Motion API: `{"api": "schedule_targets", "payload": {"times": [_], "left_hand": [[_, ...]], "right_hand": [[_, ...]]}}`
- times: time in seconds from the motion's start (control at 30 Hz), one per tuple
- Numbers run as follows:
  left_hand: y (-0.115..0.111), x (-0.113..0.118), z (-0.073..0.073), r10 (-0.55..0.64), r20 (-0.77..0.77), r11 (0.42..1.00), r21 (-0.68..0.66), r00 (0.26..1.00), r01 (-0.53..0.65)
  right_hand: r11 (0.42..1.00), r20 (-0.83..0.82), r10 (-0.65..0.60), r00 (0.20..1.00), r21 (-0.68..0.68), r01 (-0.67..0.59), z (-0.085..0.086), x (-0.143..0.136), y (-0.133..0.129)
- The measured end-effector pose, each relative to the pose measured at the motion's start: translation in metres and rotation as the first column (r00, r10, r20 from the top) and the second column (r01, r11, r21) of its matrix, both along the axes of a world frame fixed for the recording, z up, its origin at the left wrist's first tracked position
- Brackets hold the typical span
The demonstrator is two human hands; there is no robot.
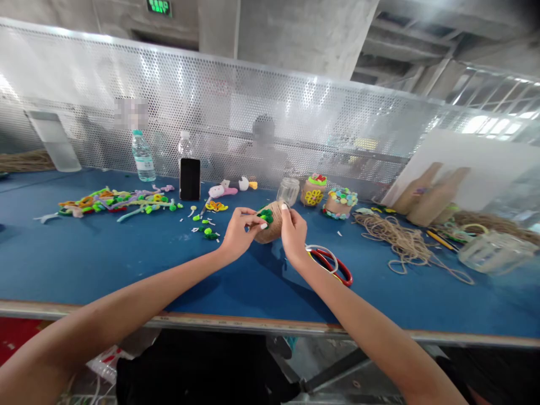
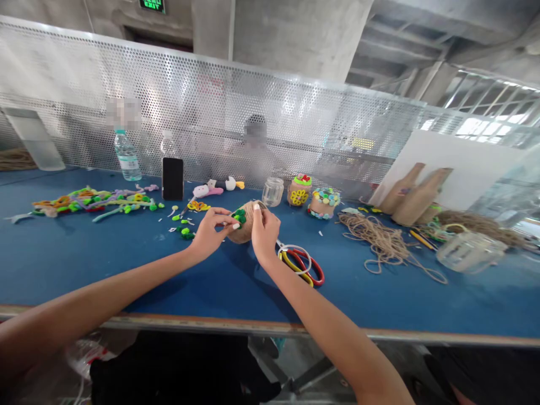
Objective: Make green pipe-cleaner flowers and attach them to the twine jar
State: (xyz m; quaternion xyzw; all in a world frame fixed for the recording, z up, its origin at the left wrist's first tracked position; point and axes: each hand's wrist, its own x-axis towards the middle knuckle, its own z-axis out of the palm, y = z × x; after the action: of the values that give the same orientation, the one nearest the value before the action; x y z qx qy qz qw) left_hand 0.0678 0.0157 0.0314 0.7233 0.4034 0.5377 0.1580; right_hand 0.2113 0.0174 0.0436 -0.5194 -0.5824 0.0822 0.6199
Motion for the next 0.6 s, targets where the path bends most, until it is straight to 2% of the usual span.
{"api": "schedule_targets", "payload": {"times": [0.3,0.6], "left_hand": [[-0.0028,-0.0004,0.0005,0.049,0.027,0.994,0.095,0.998,-0.051],[0.0029,-0.0020,0.0052,0.048,0.045,0.999,0.022,0.998,-0.049]], "right_hand": [[1.000,-0.004,0.004,1.000,0.004,-0.004,0.0015,-0.0011,-0.0025],[0.998,0.009,0.058,0.998,-0.012,-0.058,-0.0051,0.0008,0.0027]]}}
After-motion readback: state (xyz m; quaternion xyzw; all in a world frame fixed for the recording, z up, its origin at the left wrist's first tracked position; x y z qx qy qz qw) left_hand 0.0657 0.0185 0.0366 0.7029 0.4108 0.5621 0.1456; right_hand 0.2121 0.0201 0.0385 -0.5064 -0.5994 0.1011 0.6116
